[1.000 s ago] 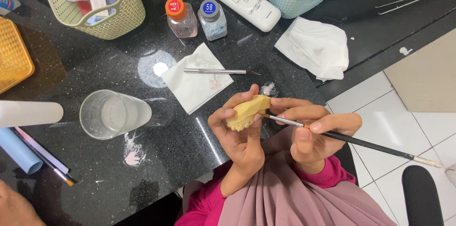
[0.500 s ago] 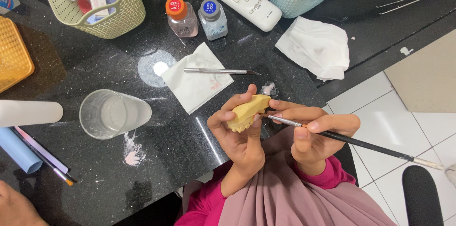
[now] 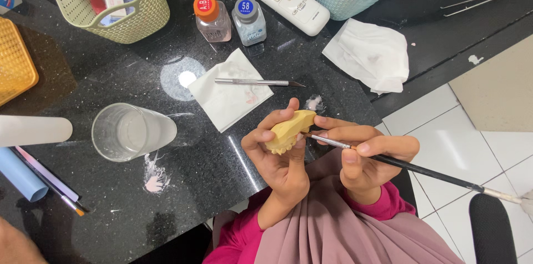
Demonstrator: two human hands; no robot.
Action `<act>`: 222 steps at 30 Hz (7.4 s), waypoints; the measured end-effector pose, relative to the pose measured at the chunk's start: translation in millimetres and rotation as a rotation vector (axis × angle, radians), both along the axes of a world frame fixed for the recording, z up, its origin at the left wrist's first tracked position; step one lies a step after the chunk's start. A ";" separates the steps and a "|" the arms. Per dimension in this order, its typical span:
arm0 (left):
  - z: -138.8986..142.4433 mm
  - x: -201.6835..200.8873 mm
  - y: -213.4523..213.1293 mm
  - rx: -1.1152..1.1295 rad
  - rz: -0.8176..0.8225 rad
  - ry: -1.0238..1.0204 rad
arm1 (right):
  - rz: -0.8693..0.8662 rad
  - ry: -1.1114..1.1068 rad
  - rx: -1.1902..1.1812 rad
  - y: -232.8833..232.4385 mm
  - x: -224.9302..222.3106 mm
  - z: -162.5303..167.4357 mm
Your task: The person holds a yellow dental plaster model with artificial teeth and uses a fine brush to apply pink ceramic material onto the tooth area, periodically dipping the brush and switching to a metal carving tool to shape and smooth the applied material on the model.
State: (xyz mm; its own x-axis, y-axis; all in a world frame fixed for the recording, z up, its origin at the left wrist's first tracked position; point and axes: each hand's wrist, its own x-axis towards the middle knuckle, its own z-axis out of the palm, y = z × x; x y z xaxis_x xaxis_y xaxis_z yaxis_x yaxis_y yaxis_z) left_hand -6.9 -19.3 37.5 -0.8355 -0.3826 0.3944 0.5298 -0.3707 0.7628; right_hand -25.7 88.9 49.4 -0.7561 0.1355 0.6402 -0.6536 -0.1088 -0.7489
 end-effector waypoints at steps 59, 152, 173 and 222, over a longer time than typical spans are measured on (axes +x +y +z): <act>-4.2 2.4 0.7 0.003 0.033 -0.029 | 0.025 -0.038 0.020 2.1 4.0 -0.9; -8.2 4.2 2.3 -0.069 0.076 -0.029 | 0.224 -0.058 0.135 11.8 8.1 28.2; -0.8 2.5 1.5 -0.071 0.085 -0.047 | 0.261 -0.022 0.108 11.4 4.1 29.0; -3.7 9.2 1.9 -0.030 -0.014 -0.046 | 0.153 -0.141 0.007 10.8 6.4 30.3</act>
State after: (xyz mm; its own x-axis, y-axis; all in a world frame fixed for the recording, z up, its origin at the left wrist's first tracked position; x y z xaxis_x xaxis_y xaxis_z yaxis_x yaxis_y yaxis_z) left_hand 2.3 -17.5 33.9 -0.8582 -0.3592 0.3666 0.4890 -0.3549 0.7968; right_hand -19.3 99.7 79.7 -0.8499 0.0082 0.5269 -0.5184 -0.1931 -0.8331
